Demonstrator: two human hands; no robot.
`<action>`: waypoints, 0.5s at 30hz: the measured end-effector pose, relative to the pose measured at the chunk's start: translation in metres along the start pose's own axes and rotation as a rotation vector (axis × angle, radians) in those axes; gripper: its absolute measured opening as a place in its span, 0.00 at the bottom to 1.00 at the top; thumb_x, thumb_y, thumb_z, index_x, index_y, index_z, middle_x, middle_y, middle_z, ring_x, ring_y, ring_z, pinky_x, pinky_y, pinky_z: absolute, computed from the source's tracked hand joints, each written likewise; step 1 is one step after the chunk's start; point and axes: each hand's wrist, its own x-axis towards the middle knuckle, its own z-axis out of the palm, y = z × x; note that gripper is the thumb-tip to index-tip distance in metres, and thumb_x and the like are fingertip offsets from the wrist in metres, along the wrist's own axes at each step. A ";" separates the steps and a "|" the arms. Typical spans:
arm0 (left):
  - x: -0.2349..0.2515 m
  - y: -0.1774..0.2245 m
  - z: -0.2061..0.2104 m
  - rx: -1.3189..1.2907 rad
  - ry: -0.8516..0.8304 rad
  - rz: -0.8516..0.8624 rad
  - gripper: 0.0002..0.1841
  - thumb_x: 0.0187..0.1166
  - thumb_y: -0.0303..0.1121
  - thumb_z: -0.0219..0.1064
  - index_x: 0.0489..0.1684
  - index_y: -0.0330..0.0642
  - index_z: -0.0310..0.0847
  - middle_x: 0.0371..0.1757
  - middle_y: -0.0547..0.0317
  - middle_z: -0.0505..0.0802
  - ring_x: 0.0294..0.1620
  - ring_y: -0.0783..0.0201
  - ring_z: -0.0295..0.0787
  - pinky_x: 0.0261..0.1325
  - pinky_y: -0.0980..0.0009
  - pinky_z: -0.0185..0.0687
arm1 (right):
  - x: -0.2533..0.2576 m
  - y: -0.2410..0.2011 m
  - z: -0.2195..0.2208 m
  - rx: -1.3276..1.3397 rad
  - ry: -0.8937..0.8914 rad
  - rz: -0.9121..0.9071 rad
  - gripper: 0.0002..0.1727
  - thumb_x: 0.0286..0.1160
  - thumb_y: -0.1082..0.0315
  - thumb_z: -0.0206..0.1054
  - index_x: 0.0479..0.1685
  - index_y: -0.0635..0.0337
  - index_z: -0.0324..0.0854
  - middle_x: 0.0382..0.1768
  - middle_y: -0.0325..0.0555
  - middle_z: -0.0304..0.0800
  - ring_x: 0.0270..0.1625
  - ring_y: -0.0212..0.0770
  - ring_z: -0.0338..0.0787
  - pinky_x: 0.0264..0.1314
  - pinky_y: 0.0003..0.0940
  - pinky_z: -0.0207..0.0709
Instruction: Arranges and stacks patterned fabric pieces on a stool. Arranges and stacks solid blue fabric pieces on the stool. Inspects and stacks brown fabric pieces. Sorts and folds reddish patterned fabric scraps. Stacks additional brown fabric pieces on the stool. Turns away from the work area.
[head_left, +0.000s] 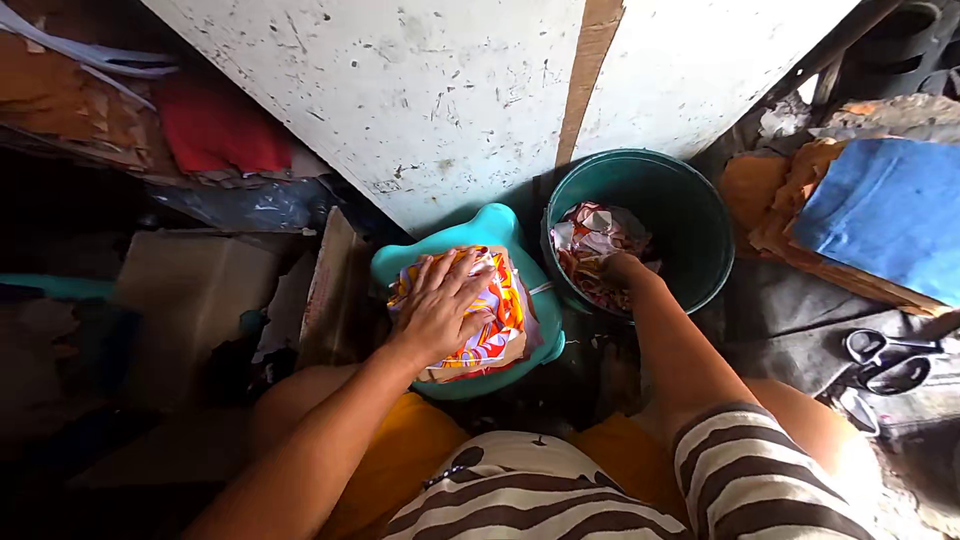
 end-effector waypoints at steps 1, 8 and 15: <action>0.000 0.000 0.000 -0.001 -0.004 -0.001 0.35 0.88 0.65 0.40 0.89 0.59 0.68 0.92 0.51 0.65 0.94 0.42 0.51 0.91 0.34 0.41 | 0.002 0.003 0.000 0.024 0.031 0.016 0.20 0.83 0.61 0.65 0.64 0.67 0.86 0.68 0.71 0.84 0.75 0.71 0.79 0.75 0.75 0.66; 0.003 -0.002 -0.022 -0.250 0.005 0.011 0.32 0.90 0.59 0.44 0.85 0.54 0.73 0.89 0.47 0.70 0.92 0.42 0.57 0.90 0.34 0.44 | -0.076 -0.006 -0.054 0.445 0.572 -0.104 0.17 0.74 0.68 0.74 0.54 0.74 0.85 0.52 0.76 0.88 0.61 0.77 0.85 0.65 0.79 0.72; 0.030 -0.002 -0.096 -0.671 0.230 0.003 0.26 0.93 0.45 0.46 0.71 0.39 0.83 0.77 0.46 0.83 0.83 0.53 0.75 0.86 0.53 0.68 | -0.169 -0.025 -0.131 0.670 0.656 -0.459 0.18 0.73 0.81 0.62 0.63 0.68 0.76 0.50 0.58 0.85 0.44 0.46 0.86 0.49 0.48 0.84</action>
